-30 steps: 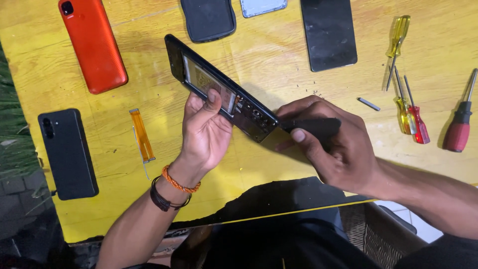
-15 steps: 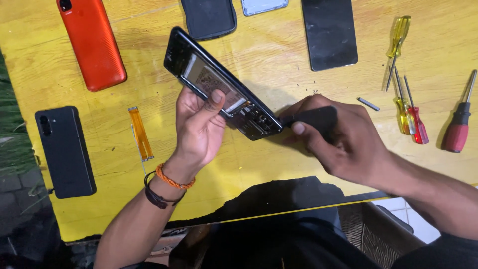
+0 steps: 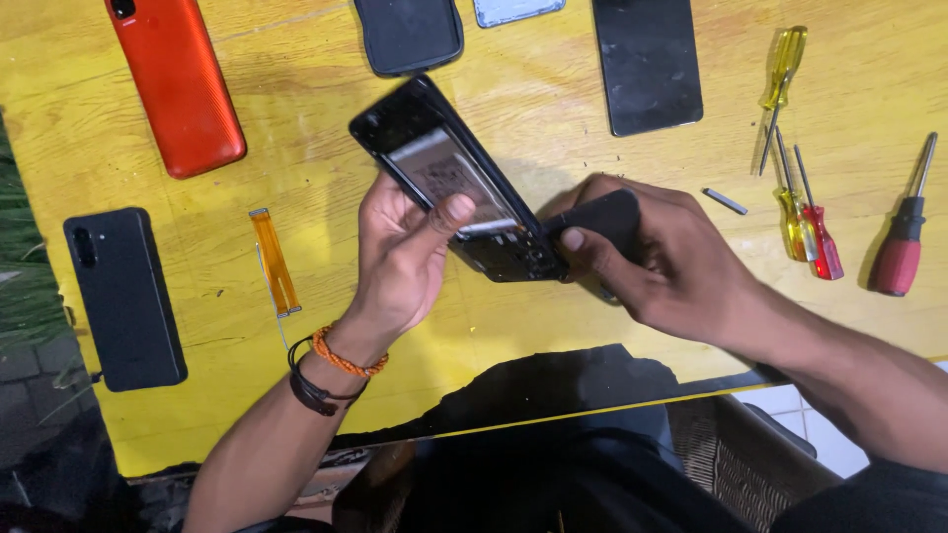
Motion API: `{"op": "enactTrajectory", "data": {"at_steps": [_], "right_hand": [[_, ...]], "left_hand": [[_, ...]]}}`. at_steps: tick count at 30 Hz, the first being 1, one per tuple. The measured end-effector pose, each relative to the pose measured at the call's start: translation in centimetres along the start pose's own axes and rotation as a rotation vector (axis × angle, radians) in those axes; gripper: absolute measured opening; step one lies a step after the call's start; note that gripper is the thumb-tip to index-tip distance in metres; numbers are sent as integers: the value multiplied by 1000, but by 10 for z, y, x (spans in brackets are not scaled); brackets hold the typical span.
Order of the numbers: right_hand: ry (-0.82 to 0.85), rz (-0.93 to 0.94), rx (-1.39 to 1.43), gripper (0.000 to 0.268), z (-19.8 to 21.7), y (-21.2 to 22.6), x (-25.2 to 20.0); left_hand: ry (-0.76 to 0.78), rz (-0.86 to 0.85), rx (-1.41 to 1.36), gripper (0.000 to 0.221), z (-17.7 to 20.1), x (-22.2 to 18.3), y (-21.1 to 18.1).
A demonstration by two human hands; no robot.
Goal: Removing the internal frame and battery from a smartphone using specialized repair tools on a workbench.
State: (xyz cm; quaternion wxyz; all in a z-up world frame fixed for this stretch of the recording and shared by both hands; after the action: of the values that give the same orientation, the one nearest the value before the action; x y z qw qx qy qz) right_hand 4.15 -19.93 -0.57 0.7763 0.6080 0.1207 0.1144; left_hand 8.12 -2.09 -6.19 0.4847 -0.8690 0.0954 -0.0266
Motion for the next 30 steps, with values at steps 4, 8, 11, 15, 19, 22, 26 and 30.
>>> {"op": "enactTrajectory", "data": {"at_steps": [4,8,11,15,19,22,26,30], "right_hand": [[-49,84,8,24,5,13,3],[-47,104,-50,28,6,7,3],[-72,156,-54,29,7,15,3],[-114,123,37,26,11,16,3],[-149,122,-38,24,15,15,4],[-161,104,-54,25,17,7,4],[-221,139,-98,26,21,1,4],[-259,28,-80,27,25,-13,4]], "left_hand": [[-24,68,51,44,-1,-5,14],[37,83,114,43,-7,-5,11],[74,117,237,46,-13,-8,11],[59,200,330,51,-11,-14,24],[76,215,352,54,-14,-12,23],[90,198,366,52,-18,-13,22],[158,192,460,49,-30,-15,19],[135,254,484,53,-29,-16,22]]}}
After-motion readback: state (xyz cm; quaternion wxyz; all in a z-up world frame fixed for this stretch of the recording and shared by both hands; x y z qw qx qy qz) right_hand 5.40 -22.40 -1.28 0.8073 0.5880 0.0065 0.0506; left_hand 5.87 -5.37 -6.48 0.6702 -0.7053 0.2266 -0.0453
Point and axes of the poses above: each hand's wrist, its own x-axis towards the middle knuckle, its own z-axis out of the back of the hand, y = z × x, the point moved 8 cm from there along x, towards the middle knuckle, and after that the axes turned 5 degrees about -y, right-handed, at the moved point
